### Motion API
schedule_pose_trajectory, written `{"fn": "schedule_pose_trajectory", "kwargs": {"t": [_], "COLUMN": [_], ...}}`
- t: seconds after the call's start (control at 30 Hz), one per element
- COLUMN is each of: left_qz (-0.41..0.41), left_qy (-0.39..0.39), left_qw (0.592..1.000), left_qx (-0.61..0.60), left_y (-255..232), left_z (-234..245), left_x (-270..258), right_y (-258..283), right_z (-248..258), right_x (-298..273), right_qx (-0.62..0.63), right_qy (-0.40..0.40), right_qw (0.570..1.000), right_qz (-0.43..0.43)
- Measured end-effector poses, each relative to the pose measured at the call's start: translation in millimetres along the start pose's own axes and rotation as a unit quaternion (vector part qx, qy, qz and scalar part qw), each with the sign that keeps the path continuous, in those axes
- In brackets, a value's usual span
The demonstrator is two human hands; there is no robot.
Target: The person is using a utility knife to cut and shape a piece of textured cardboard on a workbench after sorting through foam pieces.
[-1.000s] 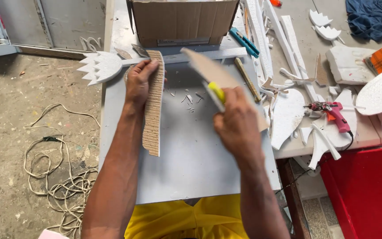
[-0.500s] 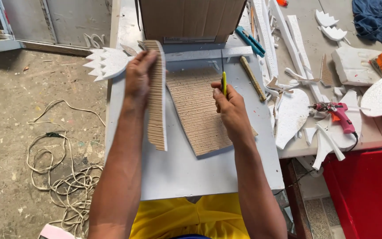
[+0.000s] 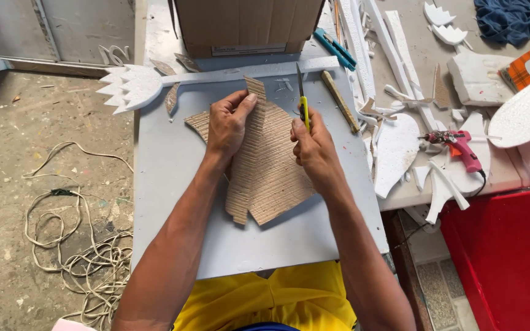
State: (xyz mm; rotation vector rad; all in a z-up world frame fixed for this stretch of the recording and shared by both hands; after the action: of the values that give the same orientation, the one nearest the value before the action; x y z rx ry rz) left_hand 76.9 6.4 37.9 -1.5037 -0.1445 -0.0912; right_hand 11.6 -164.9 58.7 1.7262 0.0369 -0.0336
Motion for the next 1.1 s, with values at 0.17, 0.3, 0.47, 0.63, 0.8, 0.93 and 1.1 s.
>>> {"fn": "schedule_pose_trajectory", "kwargs": {"t": [0.17,0.3,0.47,0.63,0.8,0.93,1.1], "left_qz": [-0.028,-0.035,-0.036,-0.041,-0.071,-0.079,-0.1], "left_qy": [0.015,0.005,-0.023,-0.04,-0.049,-0.045,-0.05], "left_qw": [0.999,0.999,0.999,0.998,0.996,0.996,0.994], "left_qx": [0.023,0.029,0.023,0.017,0.016,0.018,0.021], "left_y": [-4.3,-11.9,-10.2,-6.3,-29.4,-23.6,-22.4], "left_z": [-0.1,2.5,3.4,6.3,7.7,6.2,5.7], "left_x": [-1.3,-5.9,-7.4,-4.7,-11.8,-10.0,-8.8], "right_y": [34.9,68.1,73.3,83.1,78.8,81.2,91.7], "right_z": [6.5,-8.4,-10.3,-17.1,-19.1,-23.2,-34.2], "right_x": [6.3,-3.3,-1.2,-4.9,5.4,7.9,7.0], "right_qx": [-0.228,-0.367,-0.364,-0.351,-0.373,-0.389,-0.458], "right_qy": [-0.003,-0.015,-0.015,0.008,0.035,0.034,0.056], "right_qw": [0.969,0.911,0.904,0.905,0.886,0.878,0.841], "right_qz": [0.099,0.189,0.223,0.241,0.275,0.278,0.282]}}
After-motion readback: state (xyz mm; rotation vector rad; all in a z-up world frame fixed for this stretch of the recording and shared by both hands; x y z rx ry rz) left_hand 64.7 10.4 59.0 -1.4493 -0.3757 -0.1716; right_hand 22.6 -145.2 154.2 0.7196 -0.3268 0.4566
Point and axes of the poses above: each hand's wrist, its own x-axis towards the middle knuckle, its own z-axis out of the back of the hand, y = z × x, the point moved 9 cm from there along x, towards the middle knuckle, and after that the axes turned 12 degrees about x, right-handed, at the moved point
